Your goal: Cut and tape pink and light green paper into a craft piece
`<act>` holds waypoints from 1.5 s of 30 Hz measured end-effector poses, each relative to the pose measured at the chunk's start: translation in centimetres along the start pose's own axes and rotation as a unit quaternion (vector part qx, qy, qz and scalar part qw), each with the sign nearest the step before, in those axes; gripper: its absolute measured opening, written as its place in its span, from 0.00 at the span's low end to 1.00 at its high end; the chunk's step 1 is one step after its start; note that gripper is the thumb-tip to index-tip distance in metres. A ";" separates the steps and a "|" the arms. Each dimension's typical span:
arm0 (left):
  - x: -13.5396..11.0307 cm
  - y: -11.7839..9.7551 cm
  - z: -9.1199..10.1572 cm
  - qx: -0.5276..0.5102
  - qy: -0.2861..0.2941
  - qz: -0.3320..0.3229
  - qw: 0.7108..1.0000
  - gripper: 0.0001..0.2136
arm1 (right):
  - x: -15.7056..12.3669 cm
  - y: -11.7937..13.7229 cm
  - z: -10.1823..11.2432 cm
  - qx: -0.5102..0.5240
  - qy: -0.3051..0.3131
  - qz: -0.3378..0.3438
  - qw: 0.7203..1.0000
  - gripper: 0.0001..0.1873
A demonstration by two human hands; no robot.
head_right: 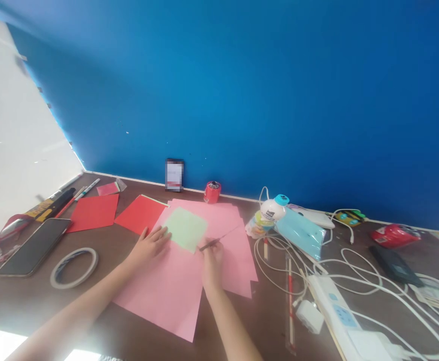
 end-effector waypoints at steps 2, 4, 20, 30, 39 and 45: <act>0.2 0.1 0.4 -0.032 -0.023 0.005 0.999 0.15 | -0.1 -0.1 -0.1 0.007 0.008 -0.015 1.000 0.15; 0.4 0.3 0.9 -0.089 -0.041 0.023 0.995 0.12 | -0.2 -0.4 -0.1 0.023 0.003 -0.044 0.999 0.16; -0.1 4.1 3.0 -0.476 -0.133 0.298 0.816 0.10 | -0.1 -1.7 0.2 0.034 0.012 -0.059 0.998 0.16; -0.2 4.2 2.7 -0.623 -0.048 0.336 0.705 0.20 | 0.1 -2.2 0.2 0.017 0.032 -0.043 0.998 0.15; 0.7 3.6 1.8 -0.517 -0.013 0.243 0.821 0.33 | -0.1 -1.2 0.1 -0.058 0.035 0.012 0.998 0.18; 0.7 4.2 3.4 -0.481 -0.124 0.209 0.843 0.20 | -0.1 -0.2 0.0 -0.059 0.025 0.028 0.998 0.19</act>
Point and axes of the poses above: each hand's wrist, its own x-axis towards the middle knuckle, its own z-axis out of the back of the hand, y = z × x, the point moved 5 cm from there along x, towards the middle knuckle, and after that the axes turned 3 degrees about z, right-handed, at the moved point
